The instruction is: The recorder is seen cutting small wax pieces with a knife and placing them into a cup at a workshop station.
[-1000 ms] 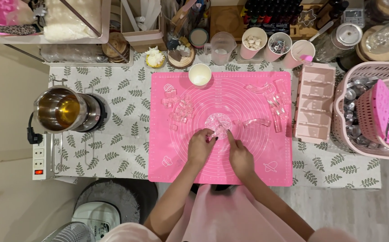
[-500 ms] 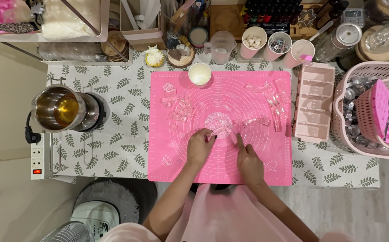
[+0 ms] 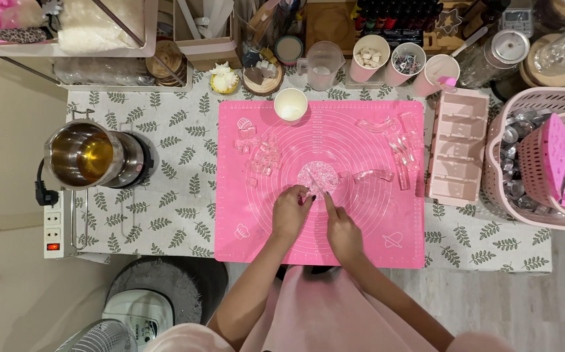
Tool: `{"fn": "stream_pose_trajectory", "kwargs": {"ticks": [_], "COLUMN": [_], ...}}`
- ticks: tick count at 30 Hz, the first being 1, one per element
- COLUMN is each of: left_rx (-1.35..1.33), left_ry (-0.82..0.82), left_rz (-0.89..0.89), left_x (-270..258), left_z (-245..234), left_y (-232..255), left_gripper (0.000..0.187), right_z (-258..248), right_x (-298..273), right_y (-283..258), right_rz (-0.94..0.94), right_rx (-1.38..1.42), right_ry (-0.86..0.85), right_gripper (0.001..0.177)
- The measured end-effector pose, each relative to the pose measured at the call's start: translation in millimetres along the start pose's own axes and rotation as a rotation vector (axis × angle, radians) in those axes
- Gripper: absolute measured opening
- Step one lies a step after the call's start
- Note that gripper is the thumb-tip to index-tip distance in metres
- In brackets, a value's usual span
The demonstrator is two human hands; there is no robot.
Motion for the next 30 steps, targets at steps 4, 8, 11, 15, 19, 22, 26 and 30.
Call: {"fn": "stream_pose_trajectory", "kwargs": {"ticks": [4, 8, 11, 15, 19, 22, 26, 30], "left_rx": [-0.003, -0.064, -0.113, -0.083, -0.078, -0.058, -0.047, -0.049], "left_ry": [-0.029, -0.019, -0.048, -0.043, -0.035, -0.01, -0.004, -0.022], "left_rz": [-0.028, -0.081, -0.108, -0.025, 0.013, 0.029, 0.055, 0.057], "left_x": [-2, 0, 1, -1, -4, -6, -7, -8], "left_z": [-2, -8, -6, -3, -7, -9, -7, -10], "left_y": [3, -4, -8, -11, -4, -5, -6, -3], "left_gripper": [0.018, 0.016, 0.018, 0.023, 0.027, 0.032, 0.026, 0.02], "right_z": [0, -8, -14, -33, -38, -34, -27, -20], "right_x": [3, -19, -26, -15, -13, -18, -23, -21], "right_y": [-10, -1, 10, 7, 0, -8, -15, -20], "right_rz": [-0.014, -0.007, 0.015, 0.0, -0.006, -0.041, -0.045, -0.021], "right_rx": [-0.031, -0.043, -0.053, -0.046, -0.037, -0.026, -0.006, 0.026], "right_ry": [-0.012, -0.006, -0.002, 0.073, 0.054, 0.042, 0.012, -0.026], "right_gripper": [0.073, 0.073, 0.071, 0.063, 0.06, 0.057, 0.058, 0.059]}}
Point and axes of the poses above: each hand's wrist, its own x-axis towards the middle knuckle, its own z-axis out of the palm, y = z × x, the point moved 9 cm from there along x, towards the middle knuckle, and after that the axes turned 2 degrees about -z, right-handed, at the moved point
